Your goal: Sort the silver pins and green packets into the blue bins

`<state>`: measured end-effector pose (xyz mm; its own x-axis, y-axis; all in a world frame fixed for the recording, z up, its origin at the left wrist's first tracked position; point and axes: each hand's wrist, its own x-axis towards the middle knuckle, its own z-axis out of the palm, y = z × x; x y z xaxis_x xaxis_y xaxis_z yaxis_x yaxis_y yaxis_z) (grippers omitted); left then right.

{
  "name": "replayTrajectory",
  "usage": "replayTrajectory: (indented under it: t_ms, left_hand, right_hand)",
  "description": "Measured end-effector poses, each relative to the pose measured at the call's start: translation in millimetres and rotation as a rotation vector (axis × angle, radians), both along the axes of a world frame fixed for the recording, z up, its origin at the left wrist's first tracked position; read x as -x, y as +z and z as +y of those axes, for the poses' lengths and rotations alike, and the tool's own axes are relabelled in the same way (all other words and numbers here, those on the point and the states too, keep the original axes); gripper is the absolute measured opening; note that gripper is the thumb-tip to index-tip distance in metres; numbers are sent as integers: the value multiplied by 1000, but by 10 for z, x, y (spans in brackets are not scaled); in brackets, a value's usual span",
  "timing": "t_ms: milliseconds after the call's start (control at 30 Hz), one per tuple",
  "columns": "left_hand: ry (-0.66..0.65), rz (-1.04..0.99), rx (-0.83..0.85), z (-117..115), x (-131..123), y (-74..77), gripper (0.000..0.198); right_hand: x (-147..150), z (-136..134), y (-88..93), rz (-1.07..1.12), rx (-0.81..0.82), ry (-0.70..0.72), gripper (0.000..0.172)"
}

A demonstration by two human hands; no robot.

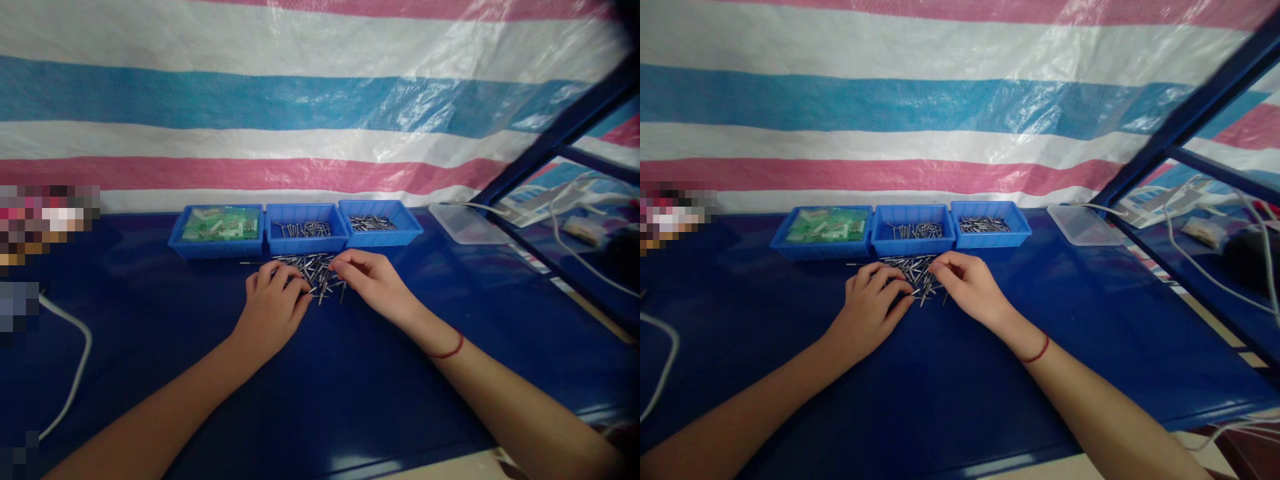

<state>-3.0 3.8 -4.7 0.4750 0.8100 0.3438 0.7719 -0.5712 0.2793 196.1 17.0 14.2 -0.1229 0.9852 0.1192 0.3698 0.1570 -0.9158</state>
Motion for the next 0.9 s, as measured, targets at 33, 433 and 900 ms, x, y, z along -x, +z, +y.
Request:
replayTrajectory:
  t_ms: [33,433,900]
  left_hand:
    - [-1,2,5,-1,0,-3,12]
    - [6,8,3,2,4,-19,13]
    - [-5,26,-5,10,-12,-35,11]
  right_hand:
    - [6,-8,-5,-12,-7,8,20]
    - [35,-43,-23,-56,-47,95,22]
    - [39,-45,-23,-122,-104,108,22]
